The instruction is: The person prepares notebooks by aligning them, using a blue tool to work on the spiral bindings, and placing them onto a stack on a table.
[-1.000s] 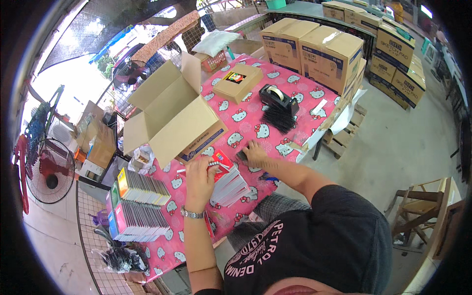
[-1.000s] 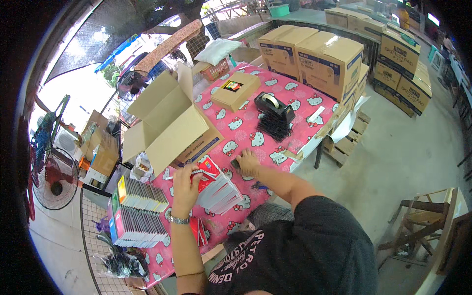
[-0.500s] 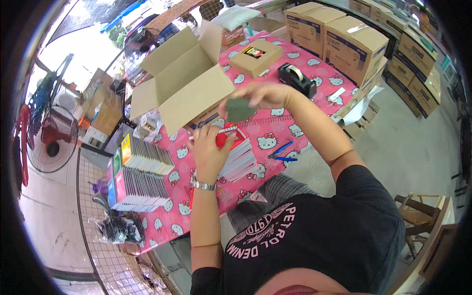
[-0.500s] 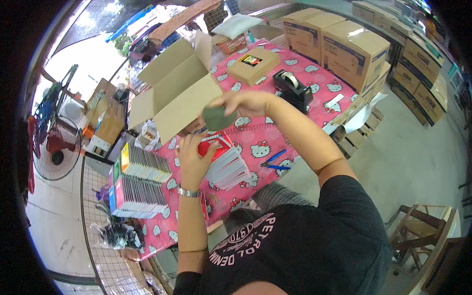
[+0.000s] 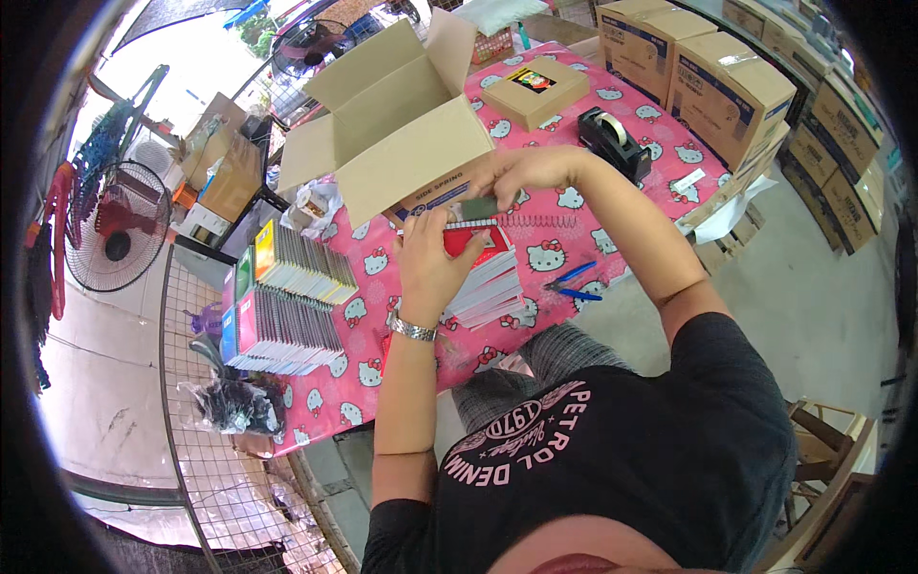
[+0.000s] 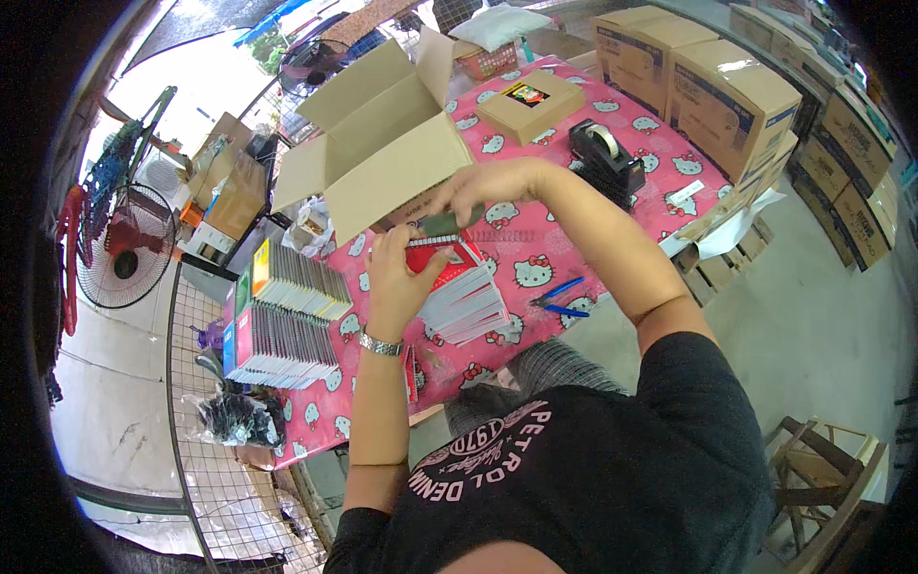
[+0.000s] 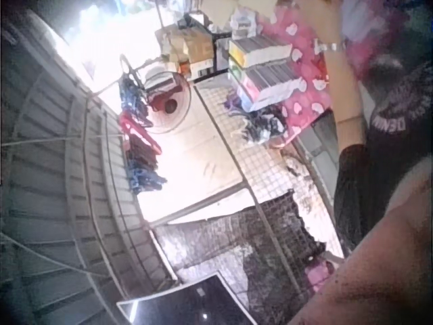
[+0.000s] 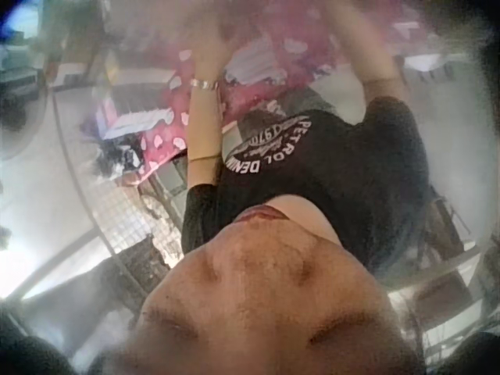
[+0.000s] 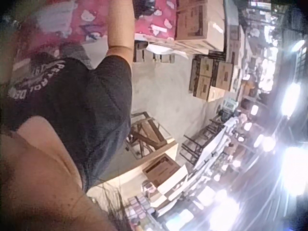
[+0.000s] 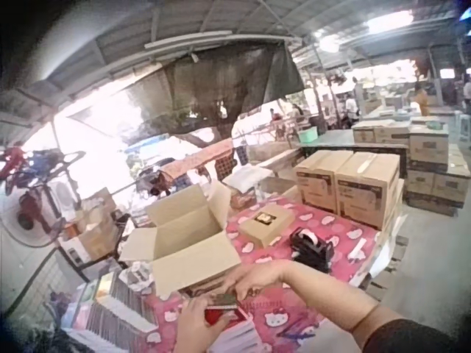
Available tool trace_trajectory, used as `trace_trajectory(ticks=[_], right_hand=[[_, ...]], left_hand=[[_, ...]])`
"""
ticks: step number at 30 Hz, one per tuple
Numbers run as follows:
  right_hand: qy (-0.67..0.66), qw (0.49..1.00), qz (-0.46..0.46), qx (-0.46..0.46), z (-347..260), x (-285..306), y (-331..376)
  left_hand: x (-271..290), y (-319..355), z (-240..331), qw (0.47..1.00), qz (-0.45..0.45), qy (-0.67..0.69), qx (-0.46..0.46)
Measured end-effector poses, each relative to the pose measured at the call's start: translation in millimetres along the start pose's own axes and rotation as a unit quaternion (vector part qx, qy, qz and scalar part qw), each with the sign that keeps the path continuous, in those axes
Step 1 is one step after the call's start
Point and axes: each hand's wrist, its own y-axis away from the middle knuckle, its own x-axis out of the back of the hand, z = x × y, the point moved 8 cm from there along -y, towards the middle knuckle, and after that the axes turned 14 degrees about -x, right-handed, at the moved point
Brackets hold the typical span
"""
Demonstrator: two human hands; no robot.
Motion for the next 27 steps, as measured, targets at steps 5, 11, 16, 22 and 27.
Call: trace_trajectory(ticks=[5, 11, 16, 22, 27], right_hand=[[-0.147, 0.982, -0.072, 0.097, -17.0, -6.0, 0.2], [-0.146, 0.98, -0.079, 0.111, -16.2, -2.4, -16.9], [-0.231, 0.955, -0.115, 0.145, -18.6, -7.5, -19.0], [0.089, 0.913, 0.374, -0.133, 133.6, 61.5, -36.0], [0.37, 0.799, 0.409, -0.24, 265.3, -6.8, 4.8]], left_hand=[[5.9, 9.7, -23.1, 0.997, 0.028, 0.065, 0.017], [9.3, 11.8, -39.2, 0.99, 0.008, 0.124, 0.069], [1.3, 24.8, -59.1, 0.975, -0.003, 0.165, 0.149], [3.8, 30.4, -67.7, 0.972, 0.017, 0.16, 0.172], [4.8, 33.3, -68.5, 0.929, 0.11, 0.28, 0.214]])
